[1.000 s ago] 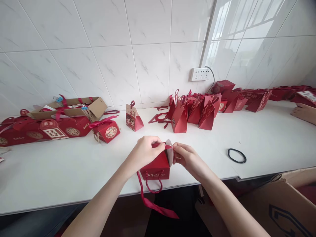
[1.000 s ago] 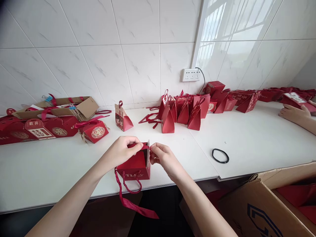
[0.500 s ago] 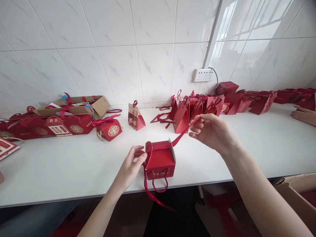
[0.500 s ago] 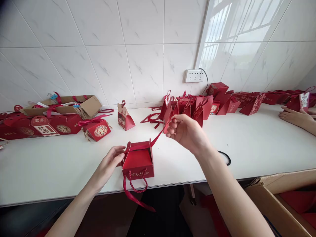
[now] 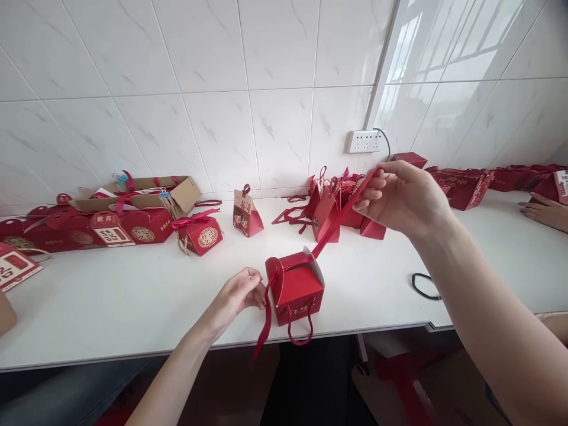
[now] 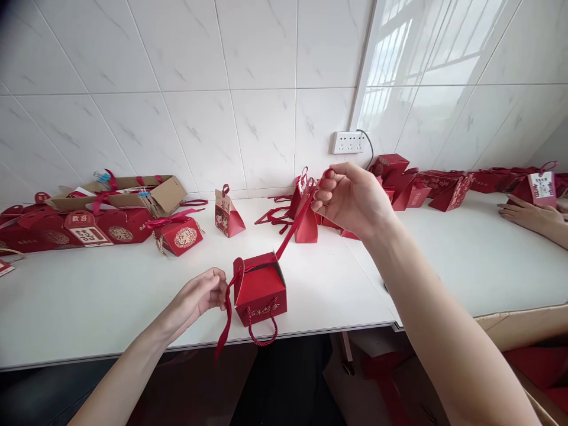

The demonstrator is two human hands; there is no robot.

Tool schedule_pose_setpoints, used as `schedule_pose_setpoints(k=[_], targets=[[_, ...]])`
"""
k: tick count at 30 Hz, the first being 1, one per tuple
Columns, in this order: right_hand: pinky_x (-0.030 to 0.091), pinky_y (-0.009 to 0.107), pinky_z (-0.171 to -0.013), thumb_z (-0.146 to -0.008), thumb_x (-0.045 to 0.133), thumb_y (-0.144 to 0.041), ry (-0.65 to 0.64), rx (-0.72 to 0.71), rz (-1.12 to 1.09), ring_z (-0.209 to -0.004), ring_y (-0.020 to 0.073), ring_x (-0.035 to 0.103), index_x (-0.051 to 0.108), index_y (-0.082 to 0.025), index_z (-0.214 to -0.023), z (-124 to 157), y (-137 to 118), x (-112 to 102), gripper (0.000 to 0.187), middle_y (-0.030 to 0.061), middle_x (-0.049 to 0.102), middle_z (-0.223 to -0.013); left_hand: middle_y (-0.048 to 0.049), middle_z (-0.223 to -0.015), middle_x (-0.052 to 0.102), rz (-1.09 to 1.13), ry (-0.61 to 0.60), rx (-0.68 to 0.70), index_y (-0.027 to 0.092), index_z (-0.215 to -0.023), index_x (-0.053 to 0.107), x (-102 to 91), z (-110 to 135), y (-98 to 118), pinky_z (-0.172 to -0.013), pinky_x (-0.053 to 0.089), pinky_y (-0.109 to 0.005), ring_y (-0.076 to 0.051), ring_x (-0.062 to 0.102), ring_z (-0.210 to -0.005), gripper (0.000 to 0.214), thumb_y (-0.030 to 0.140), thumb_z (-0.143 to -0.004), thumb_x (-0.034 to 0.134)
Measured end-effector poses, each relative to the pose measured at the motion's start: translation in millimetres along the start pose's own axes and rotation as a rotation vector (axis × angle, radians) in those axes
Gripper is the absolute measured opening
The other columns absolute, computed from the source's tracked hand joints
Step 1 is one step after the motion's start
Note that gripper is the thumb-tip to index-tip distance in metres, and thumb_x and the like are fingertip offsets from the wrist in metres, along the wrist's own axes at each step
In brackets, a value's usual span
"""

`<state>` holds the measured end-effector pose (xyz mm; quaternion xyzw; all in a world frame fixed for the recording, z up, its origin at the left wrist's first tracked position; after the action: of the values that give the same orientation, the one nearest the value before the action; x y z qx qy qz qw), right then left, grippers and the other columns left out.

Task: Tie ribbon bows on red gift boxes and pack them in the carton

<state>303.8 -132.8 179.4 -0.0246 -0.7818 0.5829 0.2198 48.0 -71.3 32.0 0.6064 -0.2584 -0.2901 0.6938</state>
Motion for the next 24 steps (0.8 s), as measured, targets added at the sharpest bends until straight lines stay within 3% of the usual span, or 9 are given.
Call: schedule_pose_setpoints(k=[4, 6, 11, 16, 21, 24], targets=[[0.033, 0.032, -0.058, -0.085, 0.043, -0.018, 0.005, 0.012, -0.076, -0.05, 0.0075, 0.033, 0.043, -0.02, -0.054, -1.5, -8.2, 0.6, 0.03, -0.0039, 0.036, -0.055, 0.0006, -0.08, 0.054, -0.317, 0.001, 0.064, 0.018, -0.078, 0.054, 7.7, 0.3, 9.2, -0.074, 0.042, -0.026, -0.013, 0.051, -0.076, 0.022, 0.039, -0.082, 0.057], [0.033, 0.031, -0.056, -0.086, 0.042, -0.018, 0.015, 0.013, -0.116, -0.05, 0.0065, 0.034, 0.046, -0.019, -0.055, -1.5, -12.8, 0.3, 0.031, -0.0041, 0.038, -0.055, 0.0013, -0.074, 0.054, -0.348, 0.001, 0.075, 0.018, -0.074, 0.051, 8.1, -0.1, 12.7, -0.071, 0.042, -0.026, -0.013, 0.052, -0.071, 0.024, 0.04, -0.084, 0.053], [0.034, 0.031, -0.055, -0.087, 0.041, -0.015, 0.108, -0.021, -0.168, -0.048, 0.0049, 0.038, 0.048, -0.017, -0.052, 0.6, -26.0, -10.5, 0.035, -0.0048, 0.04, -0.051, 0.0049, -0.057, 0.045, -0.45, 0.095, 0.064, 0.019, -0.072, 0.049, -13.2, -0.2, 23.6, -0.056, 0.036, -0.024, -0.011, 0.043, -0.054, 0.026, 0.043, -0.083, 0.051], [0.036, 0.033, -0.06, -0.088, 0.035, -0.013, 0.182, -0.076, -0.1, -0.048, 0.0044, 0.04, 0.045, -0.017, -0.048, 1.2, -33.2, -23.5, 0.041, -0.0038, 0.039, -0.05, 0.001, -0.071, 0.054, -0.718, 0.287, 0.29, 0.021, -0.079, 0.054, -32.7, 3.4, 54.1, -0.06, 0.04, -0.025, -0.014, 0.05, -0.065, 0.017, 0.037, -0.084, 0.049], [0.043, 0.031, -0.063, -0.084, 0.04, -0.015, 0.191, -0.1, -0.134, -0.057, 0.0077, 0.048, 0.049, -0.017, -0.051, 3.5, -31.8, -27.8, 0.034, 0.0007, 0.047, -0.06, -0.0064, -0.078, 0.06, -1.246, 0.595, 0.734, 0.021, -0.078, 0.062, -26.0, 18.1, 88.4, -0.078, 0.041, -0.035, -0.023, 0.055, -0.08, 0.018, 0.027, -0.084, 0.047], [0.044, 0.027, -0.062, -0.083, 0.044, -0.013, 0.229, -0.094, -0.166, -0.063, 0.0084, 0.052, 0.05, -0.016, -0.051, 7.7, -29.8, -29.6, 0.032, 0.0035, 0.054, -0.068, -0.0042, -0.06, 0.057, -1.417, 0.65, 0.695, 0.021, -0.081, 0.066, -23.4, 16.5, 86.0, -0.07, 0.04, -0.033, -0.02, 0.054, -0.063, 0.024, 0.024, -0.086, 0.043]])
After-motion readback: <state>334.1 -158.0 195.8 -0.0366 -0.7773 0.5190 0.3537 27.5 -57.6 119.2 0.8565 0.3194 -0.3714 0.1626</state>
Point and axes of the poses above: each hand's wrist, its own z-axis away from the middle knuckle, its own x-axis out of the palm, y = z × x, the point moved 8 cm from there along -z, towards the middle knuckle
